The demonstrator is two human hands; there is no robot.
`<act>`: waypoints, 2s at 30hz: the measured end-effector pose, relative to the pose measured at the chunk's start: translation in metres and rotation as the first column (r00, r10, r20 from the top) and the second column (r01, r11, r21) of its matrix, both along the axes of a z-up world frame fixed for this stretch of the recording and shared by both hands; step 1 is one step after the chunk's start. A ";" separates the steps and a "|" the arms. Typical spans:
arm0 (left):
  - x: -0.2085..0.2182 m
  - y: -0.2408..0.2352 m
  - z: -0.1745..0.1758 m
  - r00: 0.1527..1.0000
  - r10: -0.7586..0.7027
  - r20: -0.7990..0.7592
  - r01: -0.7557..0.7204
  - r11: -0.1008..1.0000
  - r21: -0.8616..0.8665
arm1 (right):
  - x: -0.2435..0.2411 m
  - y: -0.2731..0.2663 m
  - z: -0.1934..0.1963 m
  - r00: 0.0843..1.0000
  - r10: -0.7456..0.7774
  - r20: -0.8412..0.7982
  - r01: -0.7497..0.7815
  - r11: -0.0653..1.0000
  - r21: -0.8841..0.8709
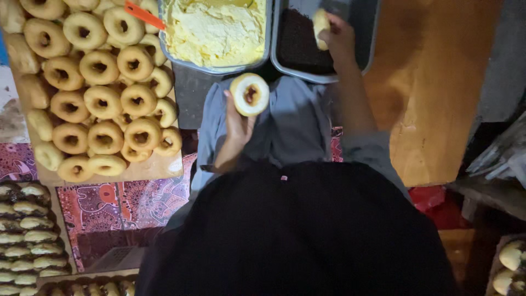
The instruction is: The person sits on the floor and repeatedly picks up ring-shaped donuts, fills their centers with a yellow paste, and then dips them into a dark topping. The finished donuts are stacked in a row on a wooden board.
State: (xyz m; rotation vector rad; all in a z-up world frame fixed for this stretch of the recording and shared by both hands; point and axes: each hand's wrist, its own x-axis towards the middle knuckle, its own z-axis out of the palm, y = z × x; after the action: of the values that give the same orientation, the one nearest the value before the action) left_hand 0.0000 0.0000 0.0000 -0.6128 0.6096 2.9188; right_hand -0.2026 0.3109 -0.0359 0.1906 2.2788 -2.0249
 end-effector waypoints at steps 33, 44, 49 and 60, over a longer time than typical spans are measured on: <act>0.003 -0.001 -0.040 0.943 -0.166 -0.290 0.113 0.975 -0.189 | 0.561 0.149 -0.074 0.274 -0.694 0.666 0.926 0.003 -0.378; 0.003 0.000 -0.044 0.951 -0.140 -0.275 0.083 0.975 -0.207 | 0.532 0.135 -0.092 0.280 -0.737 0.615 0.955 0.148 -0.257; 0.005 -0.001 -0.046 0.950 -0.157 -0.271 0.094 0.968 -0.231 | 0.529 0.143 -0.087 0.292 -0.713 0.638 0.936 0.076 -0.343; 0.010 0.001 -0.013 0.942 -0.297 -0.158 0.275 0.950 -0.147 | 0.472 0.143 -0.071 0.489 -0.843 -0.225 0.824 0.363 0.435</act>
State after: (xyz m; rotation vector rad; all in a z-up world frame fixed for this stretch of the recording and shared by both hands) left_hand 0.0100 0.0014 -0.0128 -0.2465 0.8275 2.6909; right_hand 0.2697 0.4537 -0.1070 1.7737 2.9505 -1.4933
